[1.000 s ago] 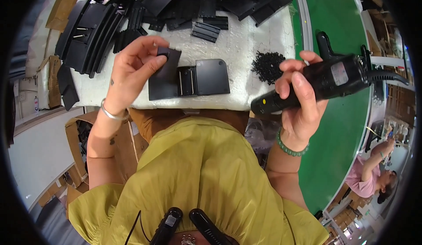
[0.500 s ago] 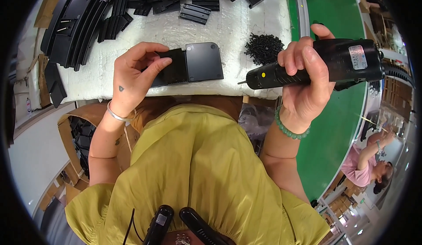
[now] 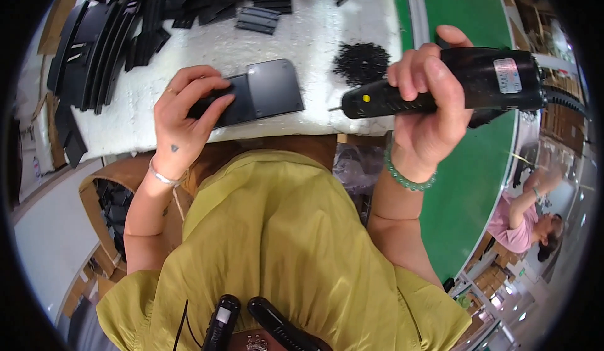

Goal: Use an electric screwdriver to assemble small black plastic housing components by picking and driving screws.

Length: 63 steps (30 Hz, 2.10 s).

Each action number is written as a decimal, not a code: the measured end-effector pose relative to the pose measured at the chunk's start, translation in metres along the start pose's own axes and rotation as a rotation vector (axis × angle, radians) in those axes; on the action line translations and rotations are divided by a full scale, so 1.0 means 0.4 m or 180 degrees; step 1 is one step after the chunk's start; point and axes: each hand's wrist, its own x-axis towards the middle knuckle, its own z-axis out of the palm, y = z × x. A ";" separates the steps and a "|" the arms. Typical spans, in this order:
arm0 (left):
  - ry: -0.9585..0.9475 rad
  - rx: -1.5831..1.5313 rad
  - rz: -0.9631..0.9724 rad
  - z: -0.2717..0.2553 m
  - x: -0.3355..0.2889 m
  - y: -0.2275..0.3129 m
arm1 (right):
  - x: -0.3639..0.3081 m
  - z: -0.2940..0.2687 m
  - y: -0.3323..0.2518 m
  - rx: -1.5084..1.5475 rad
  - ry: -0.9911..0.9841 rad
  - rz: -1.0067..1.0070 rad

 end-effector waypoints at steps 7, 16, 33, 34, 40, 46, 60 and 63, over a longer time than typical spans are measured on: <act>-0.0346 0.0484 0.0255 -0.007 0.016 0.010 | 0.032 0.006 0.029 -0.0222 0.0017 -0.0758; -0.0474 0.0055 -0.0038 -0.005 0.044 0.018 | 0.063 -0.005 0.070 -0.0307 0.0176 -0.0724; -0.0871 -0.0074 0.1642 0.182 0.233 0.023 | 0.064 0.014 -0.034 0.0518 -0.0313 -0.1090; -0.0752 -0.0080 0.1600 0.185 0.232 0.025 | 0.068 0.013 -0.034 0.0494 -0.0323 -0.1133; -0.0595 -0.0037 0.1509 0.175 0.237 0.046 | 0.072 0.006 -0.048 0.0480 -0.0467 -0.1243; -0.0684 -0.0009 0.1380 0.153 0.230 0.060 | 0.063 0.021 -0.054 0.0501 -0.0859 -0.1174; -0.0422 -0.0154 0.1300 -0.008 0.165 0.033 | 0.040 0.133 -0.018 0.0025 -0.1915 -0.0921; -0.0703 -0.0049 -0.0225 -0.089 0.134 -0.038 | 0.034 0.160 0.007 0.0194 -0.2015 -0.0782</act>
